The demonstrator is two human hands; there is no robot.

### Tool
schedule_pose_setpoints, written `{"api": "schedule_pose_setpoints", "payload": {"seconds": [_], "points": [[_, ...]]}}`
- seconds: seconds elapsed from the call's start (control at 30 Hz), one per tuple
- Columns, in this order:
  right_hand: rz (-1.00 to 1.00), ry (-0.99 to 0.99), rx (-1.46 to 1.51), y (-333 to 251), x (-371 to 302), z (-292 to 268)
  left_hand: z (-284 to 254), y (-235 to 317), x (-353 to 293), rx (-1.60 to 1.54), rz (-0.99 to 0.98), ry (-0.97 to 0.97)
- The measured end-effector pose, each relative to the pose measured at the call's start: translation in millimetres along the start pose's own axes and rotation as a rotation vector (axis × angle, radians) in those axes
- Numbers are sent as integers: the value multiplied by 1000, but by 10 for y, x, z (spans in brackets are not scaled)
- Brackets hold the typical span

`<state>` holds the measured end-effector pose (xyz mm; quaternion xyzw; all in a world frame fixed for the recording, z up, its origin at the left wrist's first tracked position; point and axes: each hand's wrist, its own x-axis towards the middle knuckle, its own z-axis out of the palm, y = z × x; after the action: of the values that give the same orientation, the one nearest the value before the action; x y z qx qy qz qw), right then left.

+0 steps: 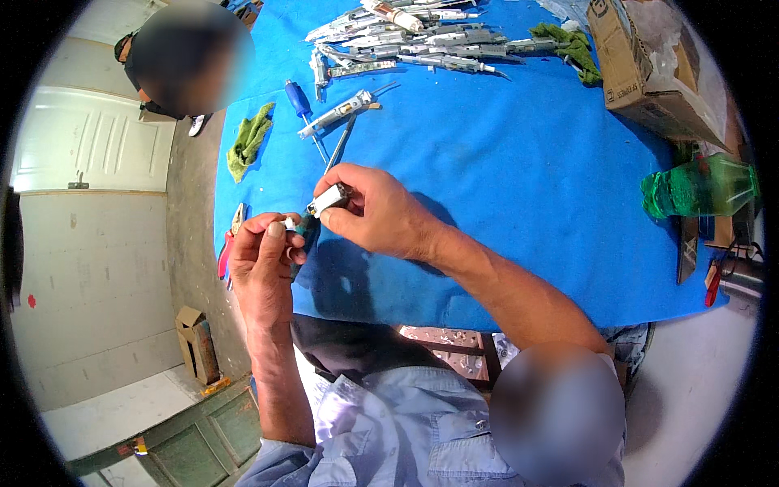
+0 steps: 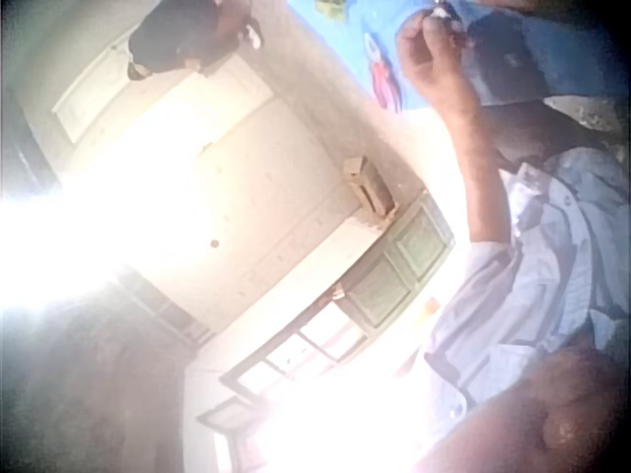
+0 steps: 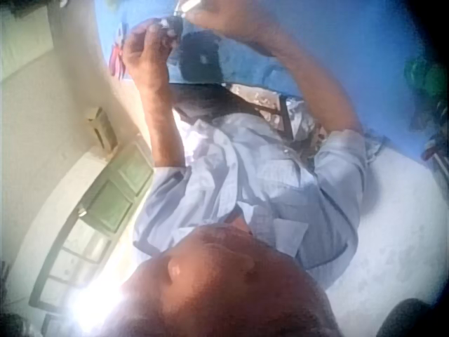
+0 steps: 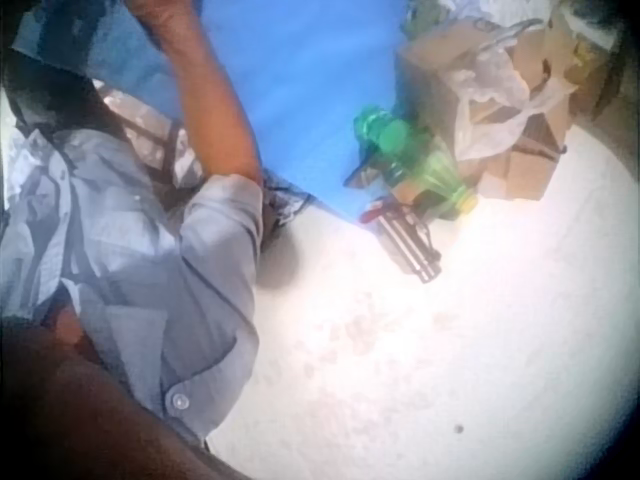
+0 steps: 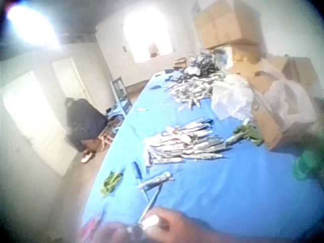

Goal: The person sits at a table covered with a blue cloth and uses a screwdriver to manipulate small mechanical parts. They also use pliers to adjust components and handle various small metal pieces, assembling them into a larger unit.

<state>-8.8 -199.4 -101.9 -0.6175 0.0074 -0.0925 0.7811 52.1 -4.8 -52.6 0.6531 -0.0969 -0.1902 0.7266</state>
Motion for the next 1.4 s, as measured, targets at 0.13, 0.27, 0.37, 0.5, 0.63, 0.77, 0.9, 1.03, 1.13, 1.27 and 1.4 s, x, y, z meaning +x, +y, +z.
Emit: {"api": "schedule_pose_setpoints", "payload": {"seconds": [0.13, 0.27, 0.37, 0.5, 0.63, 0.77, 0.9, 1.03, 1.13, 1.27, 1.4], "points": [[13, 7, -116, -88, -31, 21, -47, 8, -22, -24, -11, 21], [8, 26, -180, -120, -39, 59, -81, -11, -67, 16, -44, 45], [1, 43, -232, -107, -56, 58, -60, -54, -100, 59, -41, 53], [21, 23, -273, -143, -61, 54, -92, -107, -111, 98, -24, 45], [-51, 26, -302, -68, -55, 62, -80, -116, -114, 120, -22, 51], [-144, 74, -324, -28, -58, 109, -84, -97, -122, 123, -30, 59], [-25, 23, -310, -74, -66, 97, -117, -87, -165, 85, -34, 65], [1, 44, -258, -31, -54, 93, -221, -24, -244, 59, -28, 71], [46, 72, -218, -17, -51, 86, -357, -7, -314, 71, -14, 105], [66, 80, -148, 3, -47, 62, -527, -4, -440, 38, -26, 128], [69, 91, -138, 9, -38, 72, -669, -25, -592, 25, -44, 130]]}}
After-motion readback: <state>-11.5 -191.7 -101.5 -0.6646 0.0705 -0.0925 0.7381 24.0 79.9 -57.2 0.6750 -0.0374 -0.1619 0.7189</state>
